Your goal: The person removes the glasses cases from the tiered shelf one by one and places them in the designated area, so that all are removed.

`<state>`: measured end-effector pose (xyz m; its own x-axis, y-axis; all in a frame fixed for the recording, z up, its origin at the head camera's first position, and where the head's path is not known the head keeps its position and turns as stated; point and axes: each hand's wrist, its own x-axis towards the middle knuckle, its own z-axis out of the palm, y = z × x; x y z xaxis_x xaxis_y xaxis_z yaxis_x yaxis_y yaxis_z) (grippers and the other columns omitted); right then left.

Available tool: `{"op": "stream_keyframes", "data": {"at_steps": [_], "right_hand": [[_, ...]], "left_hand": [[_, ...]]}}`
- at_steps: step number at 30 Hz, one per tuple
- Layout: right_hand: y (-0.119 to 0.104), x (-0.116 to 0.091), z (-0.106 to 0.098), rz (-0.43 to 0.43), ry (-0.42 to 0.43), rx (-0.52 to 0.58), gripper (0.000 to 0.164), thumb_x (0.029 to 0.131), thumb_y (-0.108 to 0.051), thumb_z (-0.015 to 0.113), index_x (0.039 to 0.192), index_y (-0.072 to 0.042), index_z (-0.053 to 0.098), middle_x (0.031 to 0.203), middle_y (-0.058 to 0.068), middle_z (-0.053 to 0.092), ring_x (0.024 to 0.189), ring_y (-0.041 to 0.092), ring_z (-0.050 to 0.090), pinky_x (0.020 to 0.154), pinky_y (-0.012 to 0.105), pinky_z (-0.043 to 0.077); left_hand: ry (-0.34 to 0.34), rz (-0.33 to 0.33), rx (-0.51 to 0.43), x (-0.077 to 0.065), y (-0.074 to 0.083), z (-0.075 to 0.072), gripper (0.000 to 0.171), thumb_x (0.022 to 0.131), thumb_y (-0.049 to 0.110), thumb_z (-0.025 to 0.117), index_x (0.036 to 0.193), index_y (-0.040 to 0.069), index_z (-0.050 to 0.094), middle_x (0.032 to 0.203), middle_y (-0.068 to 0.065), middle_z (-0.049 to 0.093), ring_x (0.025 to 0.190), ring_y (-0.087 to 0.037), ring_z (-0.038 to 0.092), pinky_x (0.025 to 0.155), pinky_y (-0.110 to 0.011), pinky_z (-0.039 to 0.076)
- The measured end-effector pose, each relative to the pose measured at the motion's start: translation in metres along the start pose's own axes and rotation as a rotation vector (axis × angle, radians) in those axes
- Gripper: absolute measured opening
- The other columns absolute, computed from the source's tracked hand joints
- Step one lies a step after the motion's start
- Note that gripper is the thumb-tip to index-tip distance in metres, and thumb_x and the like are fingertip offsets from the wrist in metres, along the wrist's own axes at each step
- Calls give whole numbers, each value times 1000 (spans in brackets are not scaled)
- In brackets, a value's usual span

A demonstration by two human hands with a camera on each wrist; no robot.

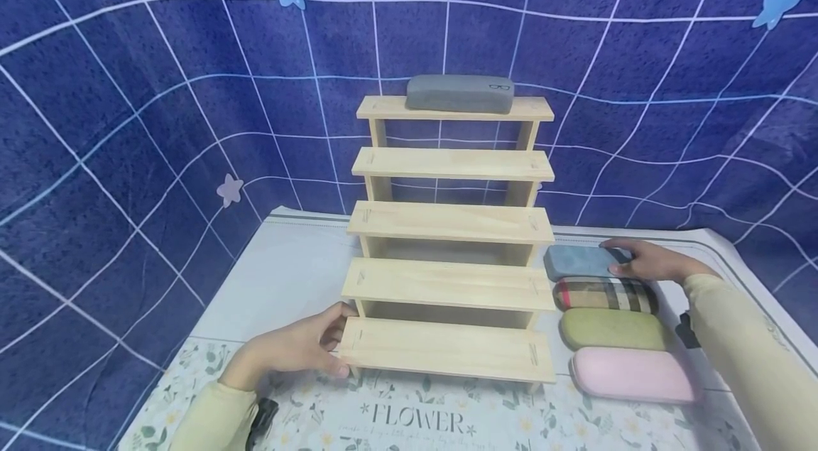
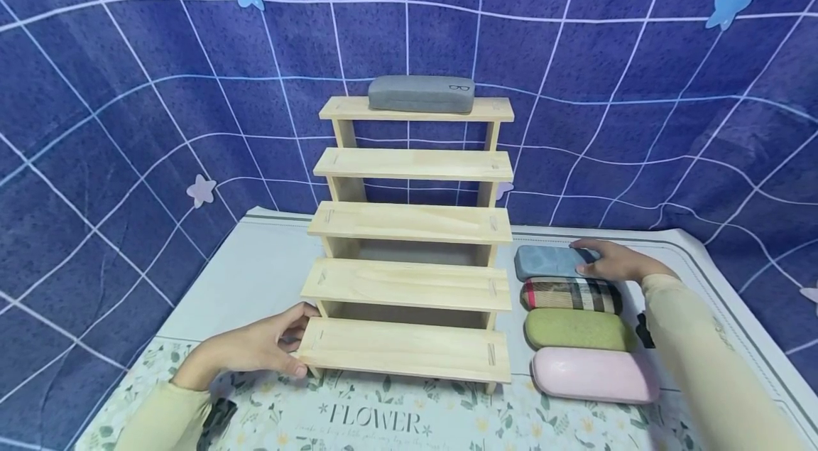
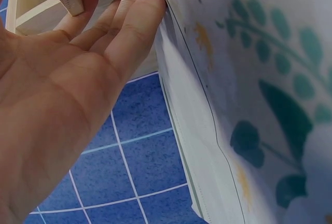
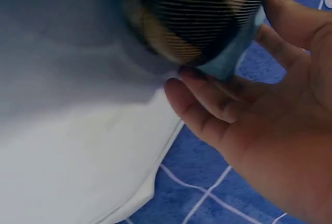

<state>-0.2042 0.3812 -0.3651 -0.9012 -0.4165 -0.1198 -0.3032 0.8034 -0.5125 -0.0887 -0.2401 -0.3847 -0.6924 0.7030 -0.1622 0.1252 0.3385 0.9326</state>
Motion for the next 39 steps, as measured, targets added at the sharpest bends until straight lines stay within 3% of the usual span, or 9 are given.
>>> {"op": "stream_keyframes", "data": {"at_steps": [4,7,10,14,18,22,27,32,39], "right_hand": [[-17,8,-12,-5,66,-89,58,95,-20,69,137,14,46,134,43,47,123,62,43,101,71,37],[-41,17,-28,-5,207,-114,52,98,-19,65,136,13,49,133,40,50,121,59,47,100,70,38],[-79,24,-47,2,374,-41,43,101,-17,60,135,9,53,132,35,55,119,55,51,98,67,41],[-136,35,-74,-47,589,54,37,102,-21,58,132,1,60,128,25,63,114,38,59,92,44,49],[-189,51,-94,-142,699,101,36,101,-24,60,131,-3,64,125,20,65,109,20,60,92,27,49],[-233,71,-106,-232,682,135,41,100,-23,61,135,-4,61,133,17,60,120,22,55,105,40,46],[-267,96,-111,-265,524,31,54,100,-34,59,149,-11,49,146,16,47,134,34,43,113,54,35],[-282,115,-111,-247,352,-117,66,100,-42,58,158,-17,36,153,23,34,140,42,30,114,62,24],[-287,126,-110,-185,353,-165,66,99,-40,58,156,-12,37,153,28,31,140,47,26,113,65,24]], "left_hand": [[1,8,-7,-1,-1,-1,76,82,8,83,140,-2,35,133,-17,55,122,-32,55,104,-34,48],[2,8,-10,-1,-2,-1,76,82,8,83,140,-2,35,133,-17,55,122,-32,55,103,-34,49],[5,3,-2,-1,-3,-1,75,82,9,83,140,-2,36,133,-17,55,122,-32,55,103,-34,49],[11,-2,9,-1,-3,-1,75,81,10,83,139,-1,37,132,-16,56,122,-31,55,103,-34,48],[13,-10,17,0,-3,-1,76,81,12,84,139,-1,37,131,-15,56,121,-30,56,103,-34,49],[19,-21,30,-2,-2,-2,76,81,15,84,139,0,38,130,-14,57,120,-29,56,102,-33,49],[28,-38,39,-2,-1,-1,74,80,16,85,136,0,40,128,-12,57,118,-28,57,102,-32,49],[36,-57,49,-2,0,-2,75,80,17,85,137,1,40,127,-10,58,117,-27,57,102,-33,49],[37,-53,50,-6,0,-1,75,80,14,85,138,2,40,126,-10,58,117,-27,57,101,-34,49]]}}
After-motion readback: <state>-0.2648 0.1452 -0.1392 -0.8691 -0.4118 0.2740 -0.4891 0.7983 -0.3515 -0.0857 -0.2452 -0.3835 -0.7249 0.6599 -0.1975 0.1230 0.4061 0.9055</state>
